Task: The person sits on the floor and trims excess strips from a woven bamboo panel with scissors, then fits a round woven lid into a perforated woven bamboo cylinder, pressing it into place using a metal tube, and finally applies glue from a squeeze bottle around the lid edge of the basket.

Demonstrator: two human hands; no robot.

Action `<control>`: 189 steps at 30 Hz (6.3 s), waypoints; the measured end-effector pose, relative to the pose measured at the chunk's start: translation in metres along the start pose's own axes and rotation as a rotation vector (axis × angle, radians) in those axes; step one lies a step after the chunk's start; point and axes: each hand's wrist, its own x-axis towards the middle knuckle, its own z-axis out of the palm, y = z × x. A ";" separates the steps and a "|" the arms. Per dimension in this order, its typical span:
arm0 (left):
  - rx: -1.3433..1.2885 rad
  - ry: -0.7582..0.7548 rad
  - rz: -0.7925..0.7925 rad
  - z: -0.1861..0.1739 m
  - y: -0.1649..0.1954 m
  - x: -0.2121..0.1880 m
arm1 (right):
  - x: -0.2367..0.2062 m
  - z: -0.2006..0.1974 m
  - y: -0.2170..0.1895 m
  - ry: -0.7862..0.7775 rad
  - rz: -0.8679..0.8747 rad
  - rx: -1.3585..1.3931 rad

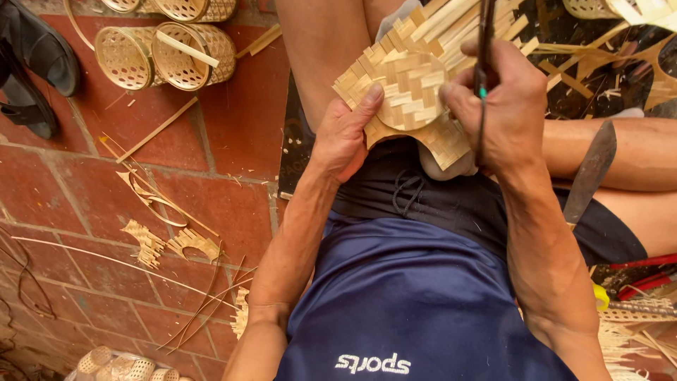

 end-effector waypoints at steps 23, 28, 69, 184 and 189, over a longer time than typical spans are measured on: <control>-0.094 -0.051 -0.084 -0.012 -0.002 0.009 | 0.004 0.014 0.002 0.080 -0.226 -0.315; -0.023 0.061 -0.042 -0.003 -0.009 0.008 | 0.002 0.016 0.003 0.074 -0.201 -0.300; -0.263 0.096 0.638 0.104 0.063 0.010 | -0.095 0.032 0.009 0.006 -0.103 0.482; 0.846 0.098 0.465 0.117 0.025 -0.039 | -0.165 -0.022 0.028 -0.284 0.386 0.914; 0.747 -0.062 0.247 0.117 0.020 -0.051 | -0.162 -0.040 0.021 -0.292 0.365 0.870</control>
